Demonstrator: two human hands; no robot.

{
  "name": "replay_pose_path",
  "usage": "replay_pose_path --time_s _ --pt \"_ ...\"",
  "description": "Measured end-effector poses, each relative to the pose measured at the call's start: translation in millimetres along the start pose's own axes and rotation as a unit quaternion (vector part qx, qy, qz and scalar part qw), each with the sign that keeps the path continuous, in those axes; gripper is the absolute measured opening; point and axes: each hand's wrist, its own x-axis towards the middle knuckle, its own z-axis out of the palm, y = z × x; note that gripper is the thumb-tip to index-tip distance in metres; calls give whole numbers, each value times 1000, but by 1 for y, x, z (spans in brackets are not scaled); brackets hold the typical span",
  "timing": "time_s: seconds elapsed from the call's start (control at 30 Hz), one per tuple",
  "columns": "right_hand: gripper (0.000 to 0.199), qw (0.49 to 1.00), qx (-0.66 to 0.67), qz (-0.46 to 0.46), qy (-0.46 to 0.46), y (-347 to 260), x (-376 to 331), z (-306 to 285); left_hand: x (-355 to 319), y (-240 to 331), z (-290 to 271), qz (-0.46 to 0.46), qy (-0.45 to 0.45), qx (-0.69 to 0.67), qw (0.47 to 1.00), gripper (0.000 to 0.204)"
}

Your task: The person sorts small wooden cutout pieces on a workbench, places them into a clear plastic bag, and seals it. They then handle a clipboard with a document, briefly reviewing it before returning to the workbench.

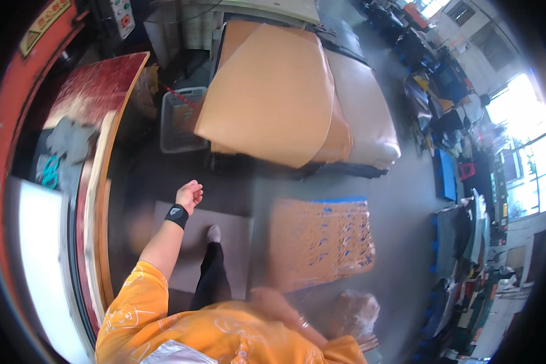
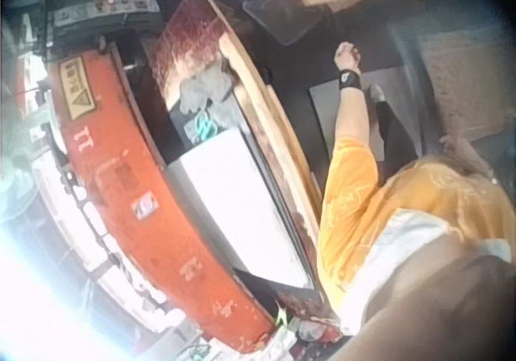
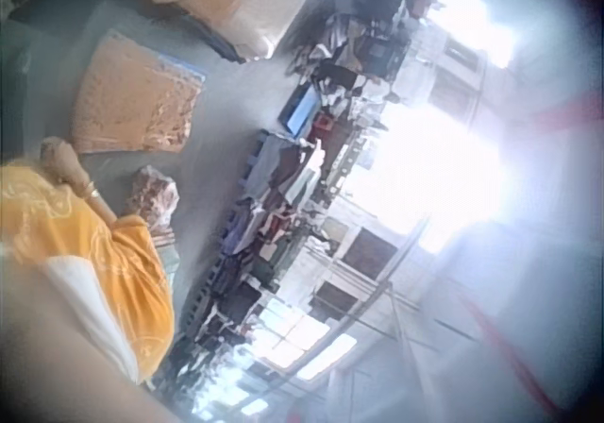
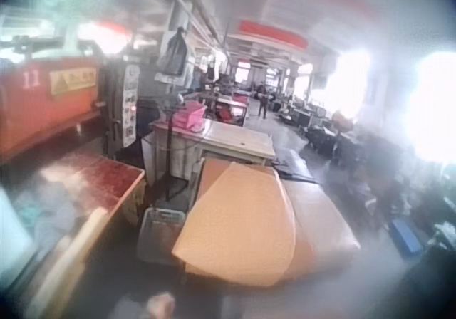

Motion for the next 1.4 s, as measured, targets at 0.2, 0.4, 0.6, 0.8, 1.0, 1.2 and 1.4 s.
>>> replay_pose_path --time_s 0.2,0.4,0.6,0.8,1.0,1.2,1.4 --pt "30 960 183 205 45 -6 58 -79 198 76 63 -19 69 -4 997 36" --pt "32 956 189 206 92 -23 108 -133 215 89 98 -9 140 -221 965 34" --pt "35 941 250 70 217 -49 156 -174 132 165 133 193 -52 130 971 19" --pt "70 469 849 -77 230 -66 164 -234 -87 137 213 415 -341 268 800 14" --pt "37 548 598 -90 578 -32 46 -285 -254 134 234 634 -380 279 613 33" --pt "27 611 442 -153 639 48 -44 -327 -251 103 183 760 -55 243 600 77" --pt "27 657 338 -118 664 56 -56 -369 -252 64 98 538 -86 256 799 54"
